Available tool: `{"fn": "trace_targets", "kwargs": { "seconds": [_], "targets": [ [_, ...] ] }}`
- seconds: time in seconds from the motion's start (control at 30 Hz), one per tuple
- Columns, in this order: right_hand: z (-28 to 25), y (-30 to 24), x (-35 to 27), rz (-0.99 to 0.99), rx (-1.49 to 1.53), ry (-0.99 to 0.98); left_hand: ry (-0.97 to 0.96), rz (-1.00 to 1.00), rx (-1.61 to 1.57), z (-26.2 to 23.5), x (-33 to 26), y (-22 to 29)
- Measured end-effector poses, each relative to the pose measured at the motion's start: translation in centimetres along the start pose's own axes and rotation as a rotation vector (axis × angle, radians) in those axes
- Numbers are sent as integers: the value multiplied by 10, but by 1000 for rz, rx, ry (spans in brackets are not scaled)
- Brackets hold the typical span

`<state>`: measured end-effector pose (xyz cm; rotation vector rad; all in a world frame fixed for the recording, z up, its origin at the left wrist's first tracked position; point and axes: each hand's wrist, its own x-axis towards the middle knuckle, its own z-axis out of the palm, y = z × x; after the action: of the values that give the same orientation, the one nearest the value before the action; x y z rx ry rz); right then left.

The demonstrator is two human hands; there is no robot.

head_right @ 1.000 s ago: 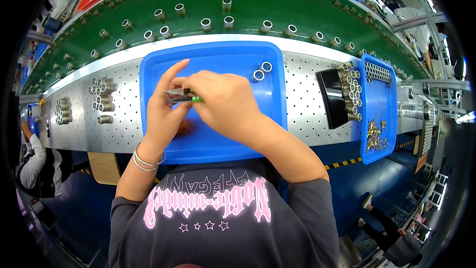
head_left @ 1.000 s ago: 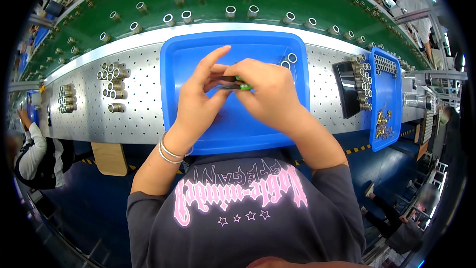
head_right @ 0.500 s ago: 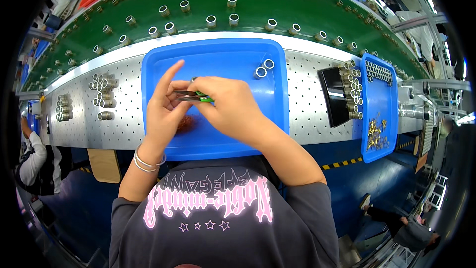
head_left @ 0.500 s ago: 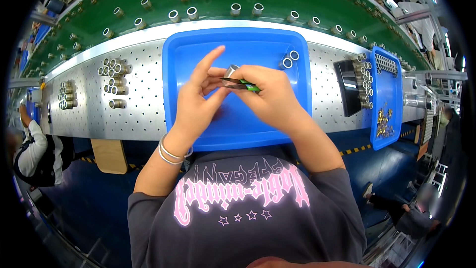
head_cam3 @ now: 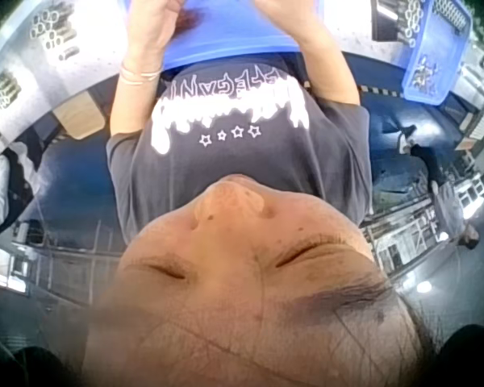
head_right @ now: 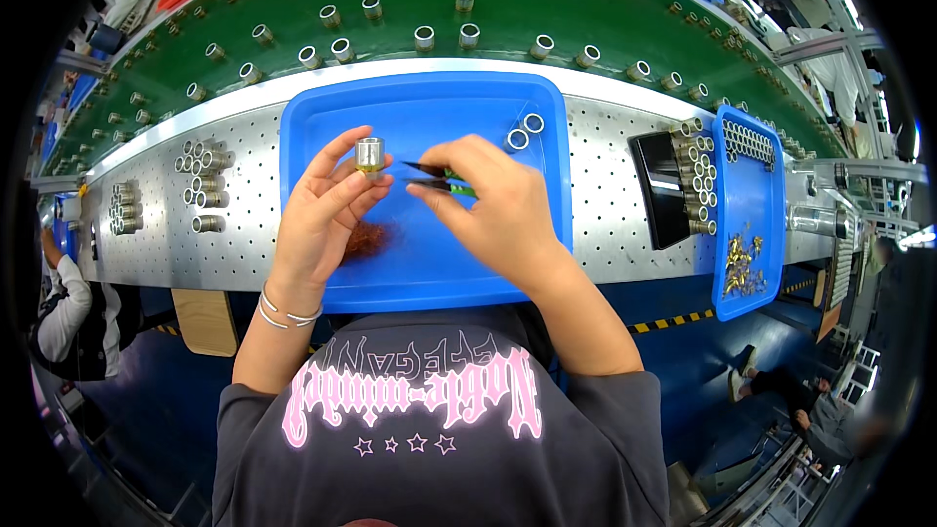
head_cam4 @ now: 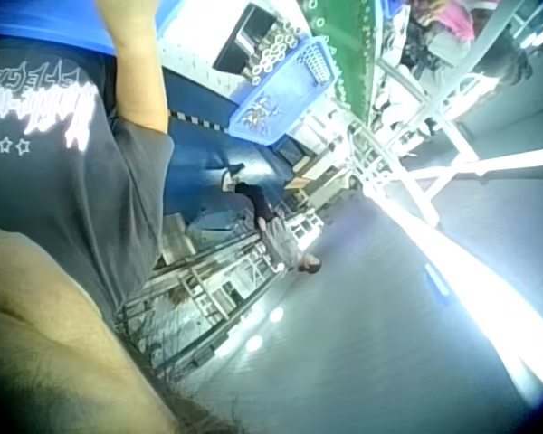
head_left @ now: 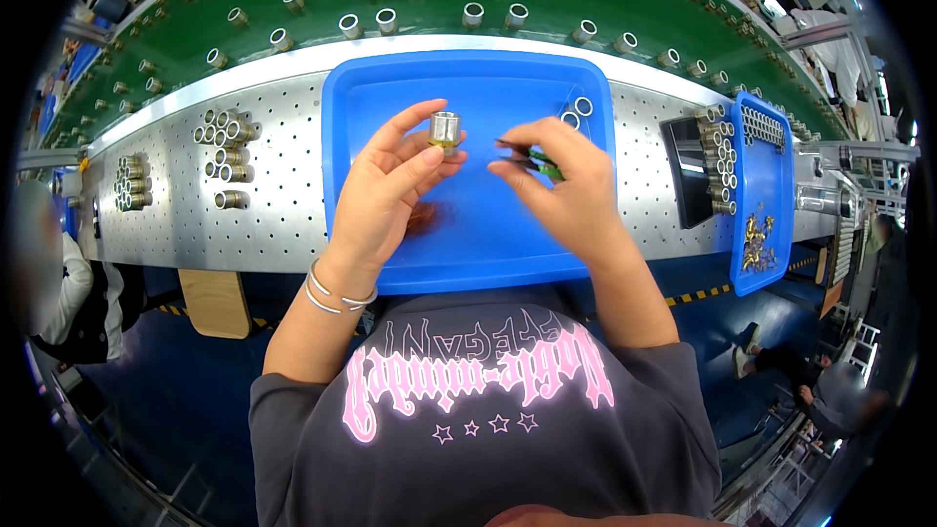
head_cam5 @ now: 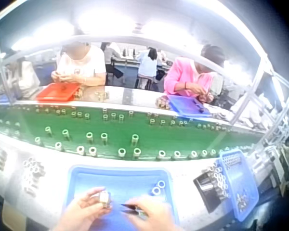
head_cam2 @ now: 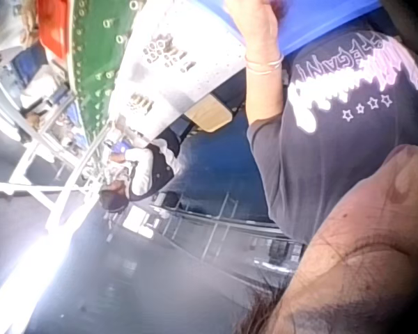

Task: The person uses green-handled pliers to manipulate small cylindrical metal parts over a blue tray. They repeatedly pick up the parts, adjust them with the pliers, and place them back into the tray or onto the green workbench surface.

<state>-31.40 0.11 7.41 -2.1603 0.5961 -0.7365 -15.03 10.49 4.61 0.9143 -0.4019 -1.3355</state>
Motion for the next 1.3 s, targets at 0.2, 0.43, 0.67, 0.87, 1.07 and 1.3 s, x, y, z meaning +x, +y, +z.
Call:
{"fn": "trace_targets", "kwargs": {
  "seconds": [0.2,0.43,0.67,0.87,1.07,1.3],
  "targets": [
    [10,1,12,-123,-133,67,-26,124,224,7,-2,-9],
    [4,15,20,127,133,66,-73,92,211,6,-5,-12],
    [-11,18,22,318,881,5,-58,-42,126,4,-6,-8],
    [-7,9,30,266,967,34,-89,-22,179,2,-5,-15],
    [-1,21,39,311,988,180,-116,8,190,8,-11,-11],
    [-12,27,36,212,1052,377,-50,-14,125,2,-11,-10]
  ]
}}
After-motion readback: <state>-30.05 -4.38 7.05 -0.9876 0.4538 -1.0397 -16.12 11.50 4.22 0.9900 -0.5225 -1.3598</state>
